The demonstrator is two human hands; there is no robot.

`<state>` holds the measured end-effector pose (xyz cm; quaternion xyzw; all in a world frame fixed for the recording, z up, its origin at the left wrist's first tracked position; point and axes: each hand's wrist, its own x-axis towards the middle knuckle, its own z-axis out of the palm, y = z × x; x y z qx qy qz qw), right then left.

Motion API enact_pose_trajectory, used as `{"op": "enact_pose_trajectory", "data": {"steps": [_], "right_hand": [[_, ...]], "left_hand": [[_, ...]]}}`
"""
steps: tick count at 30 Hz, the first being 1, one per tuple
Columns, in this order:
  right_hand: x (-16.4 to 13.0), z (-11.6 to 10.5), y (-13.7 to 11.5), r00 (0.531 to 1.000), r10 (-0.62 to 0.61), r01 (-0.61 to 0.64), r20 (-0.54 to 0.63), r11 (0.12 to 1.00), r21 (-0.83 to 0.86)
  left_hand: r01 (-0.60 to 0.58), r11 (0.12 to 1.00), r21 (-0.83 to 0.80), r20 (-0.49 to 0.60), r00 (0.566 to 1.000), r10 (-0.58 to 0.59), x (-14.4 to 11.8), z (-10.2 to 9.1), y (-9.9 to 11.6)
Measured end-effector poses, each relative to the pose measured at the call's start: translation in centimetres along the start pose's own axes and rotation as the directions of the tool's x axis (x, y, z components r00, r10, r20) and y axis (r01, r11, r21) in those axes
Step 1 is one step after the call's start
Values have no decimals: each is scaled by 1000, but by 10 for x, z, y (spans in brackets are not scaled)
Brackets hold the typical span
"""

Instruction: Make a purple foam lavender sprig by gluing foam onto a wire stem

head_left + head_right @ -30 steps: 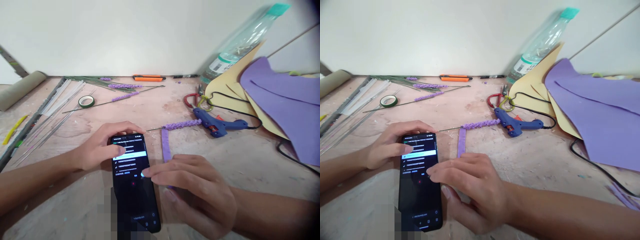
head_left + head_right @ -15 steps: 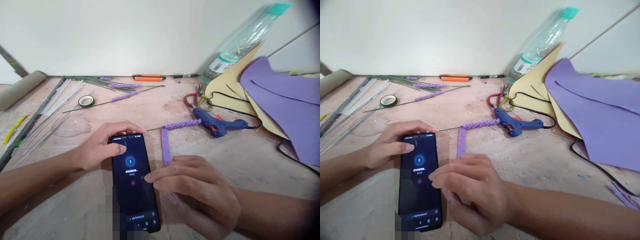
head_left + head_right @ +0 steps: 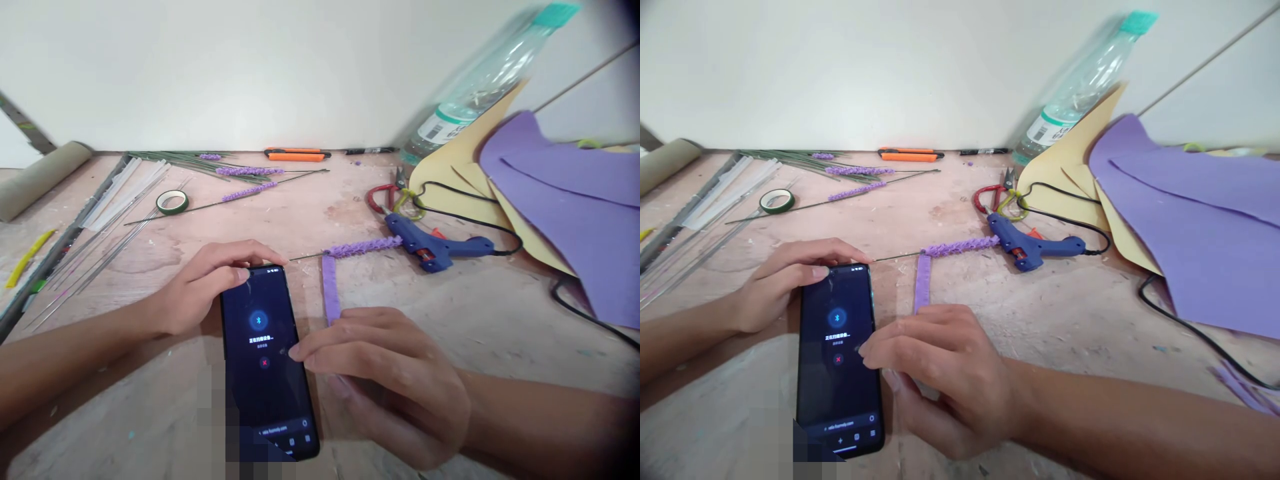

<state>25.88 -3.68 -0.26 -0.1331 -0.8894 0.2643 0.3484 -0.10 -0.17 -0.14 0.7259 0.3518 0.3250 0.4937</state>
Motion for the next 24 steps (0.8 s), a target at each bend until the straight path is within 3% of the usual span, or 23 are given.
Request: {"op": "enact_pose_trajectory", "data": {"steps": [11,18,24], "right_hand": [[-5,-3,-3,998,64,-63,7,996,-66],[-2,-1,-3,984,137,-143,-116,989,-47],[0,-4,-3,974,183,-187,-134,982,-18]], "left_hand": [[3,1000,28,-31,1000,-2,0,1,0],[13,999,39,-34,999,-12,0,1,1],[26,1000,-9,-48,999,-27,-1,1,1]]}}
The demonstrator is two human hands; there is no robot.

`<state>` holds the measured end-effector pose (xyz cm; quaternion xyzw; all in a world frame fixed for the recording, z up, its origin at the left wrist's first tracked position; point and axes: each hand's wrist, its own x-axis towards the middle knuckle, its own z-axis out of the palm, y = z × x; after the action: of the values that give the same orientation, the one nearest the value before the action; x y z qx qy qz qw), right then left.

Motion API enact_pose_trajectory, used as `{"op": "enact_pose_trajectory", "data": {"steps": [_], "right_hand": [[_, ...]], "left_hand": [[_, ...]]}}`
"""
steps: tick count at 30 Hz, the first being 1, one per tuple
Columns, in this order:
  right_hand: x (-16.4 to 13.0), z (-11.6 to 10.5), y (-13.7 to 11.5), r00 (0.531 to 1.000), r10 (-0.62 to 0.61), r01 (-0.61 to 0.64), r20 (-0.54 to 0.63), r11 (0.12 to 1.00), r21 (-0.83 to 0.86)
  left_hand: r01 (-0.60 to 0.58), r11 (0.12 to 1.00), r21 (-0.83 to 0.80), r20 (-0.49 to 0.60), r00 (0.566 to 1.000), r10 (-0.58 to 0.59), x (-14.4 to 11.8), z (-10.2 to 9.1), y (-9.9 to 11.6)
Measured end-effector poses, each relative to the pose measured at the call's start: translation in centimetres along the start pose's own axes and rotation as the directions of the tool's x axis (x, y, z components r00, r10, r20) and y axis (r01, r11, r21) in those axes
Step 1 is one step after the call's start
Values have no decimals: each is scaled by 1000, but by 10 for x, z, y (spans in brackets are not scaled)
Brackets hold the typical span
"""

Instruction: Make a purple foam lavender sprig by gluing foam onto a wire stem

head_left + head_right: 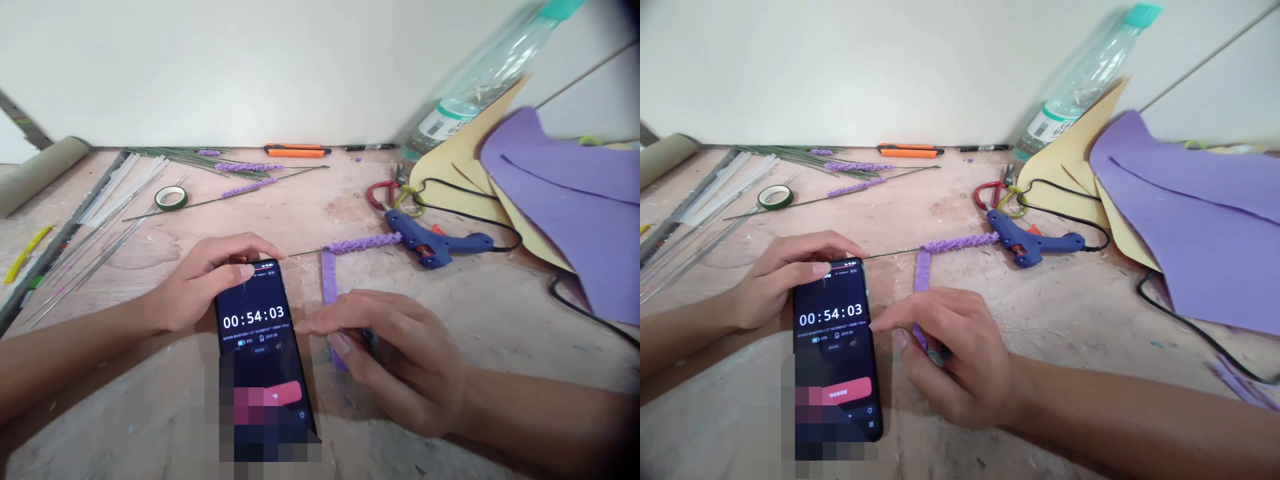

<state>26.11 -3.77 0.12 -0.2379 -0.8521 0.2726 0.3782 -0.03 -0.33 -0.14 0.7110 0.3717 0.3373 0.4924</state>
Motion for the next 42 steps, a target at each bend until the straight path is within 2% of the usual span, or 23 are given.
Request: {"op": "enact_pose_trajectory", "data": {"steps": [3,6,9,11,15,20,23,25,26,28,30,32,35,38,40,42], "right_hand": [[-2,3,2,999,23,-24,-47,1000,-17],[-3,4,3,990,130,-127,-47,990,62],[-4,2,0,948,309,-319,80,924,211],[-5,0,-3,918,375,-398,131,874,280],[-8,1,-7,896,410,-444,170,832,333],[-7,2,-5,903,376,-428,207,824,370],[-7,4,-5,904,398,-428,157,840,332],[-10,7,-5,936,344,-352,77,893,281],[-11,9,-5,962,273,-268,21,925,269],[-14,13,-4,999,47,-39,-26,965,258],[-16,16,-1,980,-195,178,35,945,274],[-17,18,2,922,-351,296,162,911,288],[-19,21,7,869,-408,334,280,901,277],[-19,22,8,855,-425,363,297,900,241],[-17,21,5,870,-426,392,247,903,176],[-16,19,1,905,-363,367,221,930,24]], "left_hand": [[-14,999,-37,8,1000,14,-1,-1,0],[-44,996,-72,4,999,44,-2,-1,-1],[-62,996,-61,-58,997,58,-2,1,0],[-72,996,-46,-106,992,67,-3,3,1],[-93,995,-21,-176,980,88,-5,5,1],[-98,995,3,-208,973,96,-6,6,2],[-93,995,24,-200,975,96,-5,5,2],[-93,995,23,-195,976,95,-5,4,2],[-89,996,18,-191,977,91,-4,4,3],[-72,997,8,-183,980,73,-4,4,3],[-42,999,0,-178,983,42,-3,4,3],[-16,1000,-10,-175,984,14,-1,3,2],[-6,1000,-9,-162,987,4,1,2,0],[-18,1000,-1,-148,989,17,3,1,-1],[-29,1000,-7,-141,990,27,4,1,-1],[-39,999,-7,-142,989,38,4,2,0]]}}
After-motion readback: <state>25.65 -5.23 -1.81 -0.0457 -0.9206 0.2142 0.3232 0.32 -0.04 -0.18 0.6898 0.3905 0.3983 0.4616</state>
